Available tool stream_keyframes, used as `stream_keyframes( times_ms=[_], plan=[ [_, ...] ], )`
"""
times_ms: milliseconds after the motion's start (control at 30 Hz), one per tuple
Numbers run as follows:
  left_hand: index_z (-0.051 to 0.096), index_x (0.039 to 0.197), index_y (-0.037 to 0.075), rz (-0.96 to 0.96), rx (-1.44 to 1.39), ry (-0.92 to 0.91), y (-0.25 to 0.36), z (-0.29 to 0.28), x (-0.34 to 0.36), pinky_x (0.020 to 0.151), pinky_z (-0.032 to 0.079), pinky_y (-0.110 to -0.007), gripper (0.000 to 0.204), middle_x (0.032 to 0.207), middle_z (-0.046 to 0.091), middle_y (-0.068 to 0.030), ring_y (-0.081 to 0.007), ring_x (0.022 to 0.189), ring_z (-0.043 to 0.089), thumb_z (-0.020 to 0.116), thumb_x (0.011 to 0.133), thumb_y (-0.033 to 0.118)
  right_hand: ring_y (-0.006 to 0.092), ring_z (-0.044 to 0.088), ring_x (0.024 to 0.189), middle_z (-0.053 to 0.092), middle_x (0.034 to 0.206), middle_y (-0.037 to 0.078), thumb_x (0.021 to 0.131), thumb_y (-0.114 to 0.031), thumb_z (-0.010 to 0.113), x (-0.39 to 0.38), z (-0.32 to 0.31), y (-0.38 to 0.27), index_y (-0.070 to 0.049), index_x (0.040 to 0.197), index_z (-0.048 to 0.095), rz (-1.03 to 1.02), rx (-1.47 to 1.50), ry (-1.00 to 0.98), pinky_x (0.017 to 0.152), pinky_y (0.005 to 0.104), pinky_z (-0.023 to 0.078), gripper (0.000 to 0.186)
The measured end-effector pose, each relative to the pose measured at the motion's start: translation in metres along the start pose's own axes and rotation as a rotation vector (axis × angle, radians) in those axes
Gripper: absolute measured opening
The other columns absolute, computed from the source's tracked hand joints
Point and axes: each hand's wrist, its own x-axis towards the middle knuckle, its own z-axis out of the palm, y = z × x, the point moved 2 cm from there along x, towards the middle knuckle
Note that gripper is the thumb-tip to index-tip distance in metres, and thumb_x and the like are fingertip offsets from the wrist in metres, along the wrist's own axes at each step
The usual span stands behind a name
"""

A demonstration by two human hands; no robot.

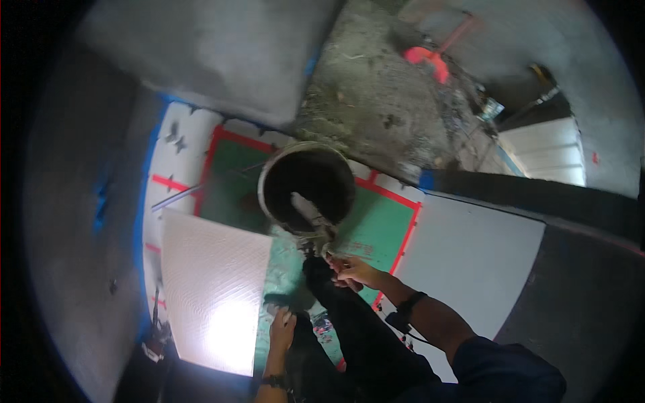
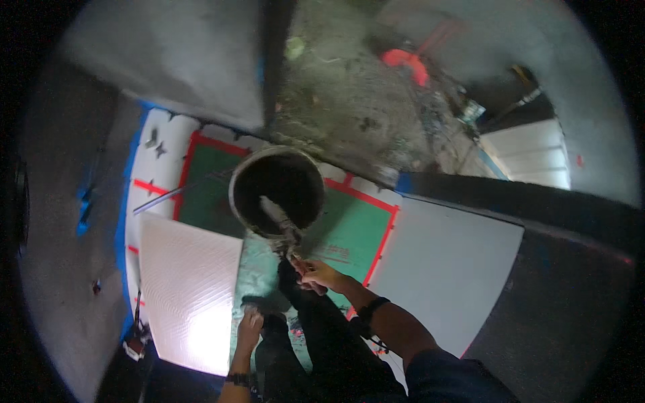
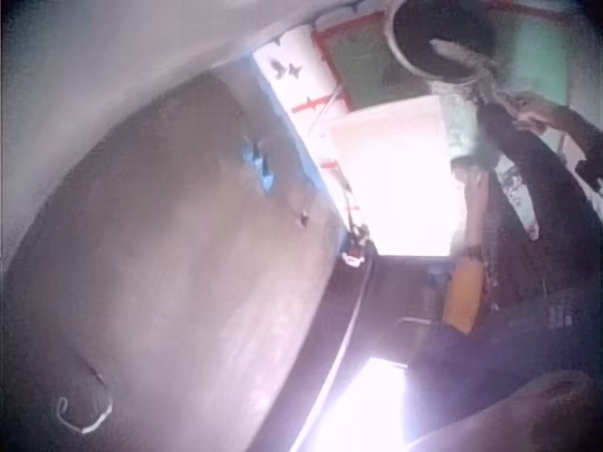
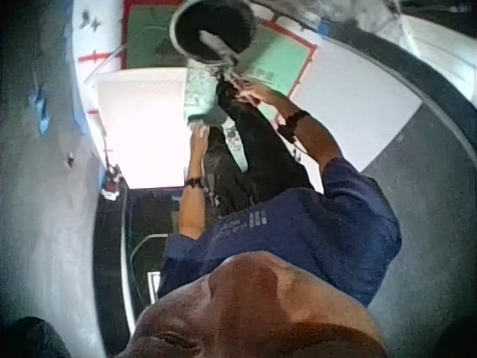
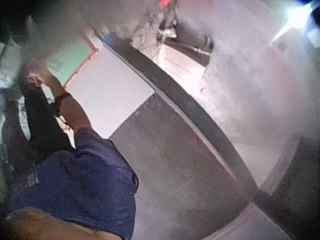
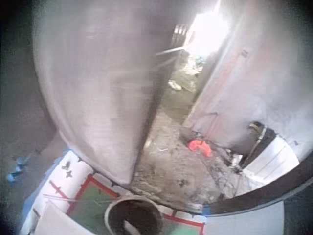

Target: Apply mortar to the back of a large tile using a trowel before installation.

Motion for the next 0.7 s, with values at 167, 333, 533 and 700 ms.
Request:
stream_keyframes(
  times_ms=[167,333,533,700],
  plan=[
    [0.054,0.120,-0.004,-0.475,-0.012,-0.153,-0.122,-0.025,-0.078,0.088,0.046,-0.037,0.046,0.118,0.059,-0.0212,-0.0289,0.104,0.059,0.060,0.085,0.025,0.0105,0.044,0.052,0.050,0.071,0.002,0.090,-0.042,0.059,0.072,0.021,0.014,-0.009,0.100,0.053,-0.133,-0.189,0.188,0.044,0.0280,0.037,0.034],
    [0.051,0.124,-0.005,-0.369,0.042,-0.460,-0.094,0.080,-0.023,0.090,0.045,-0.037,0.052,0.121,0.057,-0.0215,-0.0296,0.107,0.057,0.061,0.085,0.028,0.0261,0.062,0.060,0.061,0.069,0.016,0.094,-0.049,0.046,0.076,-0.036,0.015,0.001,0.096,0.058,-0.383,-0.538,0.712,0.055,0.0399,0.047,0.052],
    [0.046,0.130,-0.005,-0.417,0.035,-0.444,-0.133,0.030,-0.073,0.094,0.043,-0.038,0.061,0.125,0.055,-0.0219,-0.0307,0.112,0.055,0.063,0.084,0.031,0.0329,0.064,0.075,0.063,0.077,0.018,0.094,-0.045,0.046,0.049,0.017,0.023,0.001,0.102,0.061,-0.109,-0.653,0.367,0.068,0.0442,0.047,0.049],
    [0.042,0.134,-0.005,-0.338,-0.071,-0.421,-0.137,0.021,-0.097,0.097,0.042,-0.038,0.068,0.128,0.054,-0.0222,-0.0317,0.116,0.054,0.065,0.084,0.035,0.0316,0.055,0.116,0.059,0.121,0.020,0.097,-0.040,0.042,-0.015,-0.101,0.041,-0.001,0.125,0.054,-0.554,-1.044,0.241,0.097,0.0402,0.042,0.049]
  ],
)
